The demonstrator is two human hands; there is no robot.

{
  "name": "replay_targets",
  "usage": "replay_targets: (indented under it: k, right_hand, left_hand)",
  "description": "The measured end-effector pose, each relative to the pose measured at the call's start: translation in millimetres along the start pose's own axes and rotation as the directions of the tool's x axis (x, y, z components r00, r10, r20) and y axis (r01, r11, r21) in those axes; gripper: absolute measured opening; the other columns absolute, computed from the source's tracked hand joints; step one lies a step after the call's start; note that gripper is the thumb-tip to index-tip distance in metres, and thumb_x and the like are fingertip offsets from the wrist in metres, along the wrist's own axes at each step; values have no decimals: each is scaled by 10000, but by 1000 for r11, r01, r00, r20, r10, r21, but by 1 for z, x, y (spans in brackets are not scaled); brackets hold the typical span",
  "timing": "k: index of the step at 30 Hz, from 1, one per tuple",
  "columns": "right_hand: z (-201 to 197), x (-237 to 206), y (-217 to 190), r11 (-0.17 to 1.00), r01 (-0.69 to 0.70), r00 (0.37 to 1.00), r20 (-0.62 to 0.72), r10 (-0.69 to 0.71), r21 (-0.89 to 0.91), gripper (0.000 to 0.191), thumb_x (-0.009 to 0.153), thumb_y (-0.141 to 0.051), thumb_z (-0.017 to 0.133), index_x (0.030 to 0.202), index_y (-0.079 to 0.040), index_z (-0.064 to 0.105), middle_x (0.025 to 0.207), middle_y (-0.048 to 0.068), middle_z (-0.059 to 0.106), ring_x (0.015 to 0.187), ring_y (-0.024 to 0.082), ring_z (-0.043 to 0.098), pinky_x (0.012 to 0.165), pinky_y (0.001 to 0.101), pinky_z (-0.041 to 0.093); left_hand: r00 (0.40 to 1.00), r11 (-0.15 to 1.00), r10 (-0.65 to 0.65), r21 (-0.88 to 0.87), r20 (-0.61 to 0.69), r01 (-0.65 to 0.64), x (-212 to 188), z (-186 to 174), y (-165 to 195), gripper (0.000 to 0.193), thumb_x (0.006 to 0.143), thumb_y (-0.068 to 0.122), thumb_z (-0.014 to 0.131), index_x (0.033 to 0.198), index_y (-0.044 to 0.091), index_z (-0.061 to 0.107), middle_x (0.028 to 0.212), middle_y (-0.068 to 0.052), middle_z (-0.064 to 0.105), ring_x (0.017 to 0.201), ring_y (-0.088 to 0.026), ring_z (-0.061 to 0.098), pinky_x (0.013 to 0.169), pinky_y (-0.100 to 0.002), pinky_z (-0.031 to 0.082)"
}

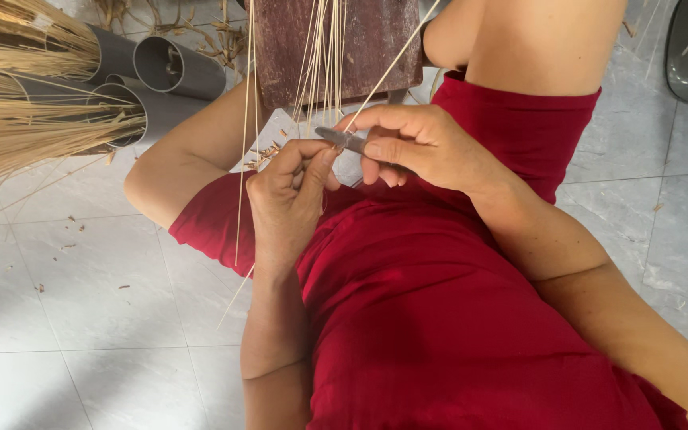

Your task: The person sits on a chair and uses a small knife to split and peel thin bamboo strips, drawing each strip against the blade to shave it into thinner strands. They work through strips one at a time, gathering the finished strands on their lap and reaching for new material from a bundle.

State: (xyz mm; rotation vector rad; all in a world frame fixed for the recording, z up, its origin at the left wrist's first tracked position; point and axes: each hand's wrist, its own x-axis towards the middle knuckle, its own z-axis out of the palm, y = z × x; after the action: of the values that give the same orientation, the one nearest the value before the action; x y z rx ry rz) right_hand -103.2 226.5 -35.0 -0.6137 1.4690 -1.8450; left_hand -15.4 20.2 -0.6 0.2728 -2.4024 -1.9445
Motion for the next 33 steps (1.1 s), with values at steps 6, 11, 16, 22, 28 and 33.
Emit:
replay_targets:
  k: [6, 11, 16, 22, 28, 33]
  right_hand:
    - [-21, -7, -7, 990, 107, 973, -215, -85, 90, 302, 1125, -27, 541, 1418, 30, 585, 876, 127, 709, 635, 84, 595, 575, 214, 504]
    - [-12, -6, -8, 998, 62, 985, -159, -59, 15, 302, 1114, -35, 522, 1403, 22, 587, 880, 129, 710, 648, 94, 600, 578, 225, 513]
    - [-5, -2, -2, 999, -4, 996, -85, -1, -50, 310, 1081, -42, 525, 1374, 33, 595, 855, 127, 723, 630, 99, 611, 553, 221, 511]
    - [-30, -10, -13, 974, 178, 925, -361, -117, 142, 256, 1168, -44, 546, 1396, 60, 599, 879, 126, 691, 637, 113, 574, 582, 227, 467]
    - [-6, -4, -3, 1000, -22, 997, -71, 22, -8, 374, 1075, -62, 534, 1440, 23, 546, 856, 109, 718, 618, 84, 580, 574, 218, 502]
    - [-12, -2, -8, 1000, 22, 979, -204, -18, 17, 309, 1122, -70, 531, 1403, 36, 604, 856, 112, 707, 624, 80, 587, 594, 220, 492]
  left_hand:
    - [1000, 998, 2, 58, -2, -2, -3, -10, 0, 72, 1029, 79, 693, 1048, 24, 736, 678, 15, 657, 535, 14, 462, 472, -192, 353]
    - [1000, 999, 4, 38, 2, -4, -2, -6, 1, 73, 1027, 80, 690, 1047, 25, 734, 684, 15, 665, 536, 14, 484, 468, -189, 369]
    - [1000, 999, 25, 45, 0, -25, -4, -2, 3, 72, 1026, 80, 692, 1053, 23, 728, 697, 13, 669, 537, 14, 496, 468, -186, 383]
    - [1000, 999, 22, 46, -3, -22, -3, -6, -1, 79, 1034, 80, 688, 1053, 18, 733, 685, 11, 663, 533, 11, 487, 463, -188, 363]
    - [1000, 1000, -7, 18, -8, 7, 1, 1, -2, 89, 1029, 87, 686, 1063, 19, 733, 702, 12, 671, 530, 7, 493, 462, -188, 383]
    - [999, 995, 46, 86, -24, -44, -2, -1, -3, 86, 1031, 90, 694, 1066, 20, 728, 708, 3, 684, 537, 3, 516, 469, -189, 397]
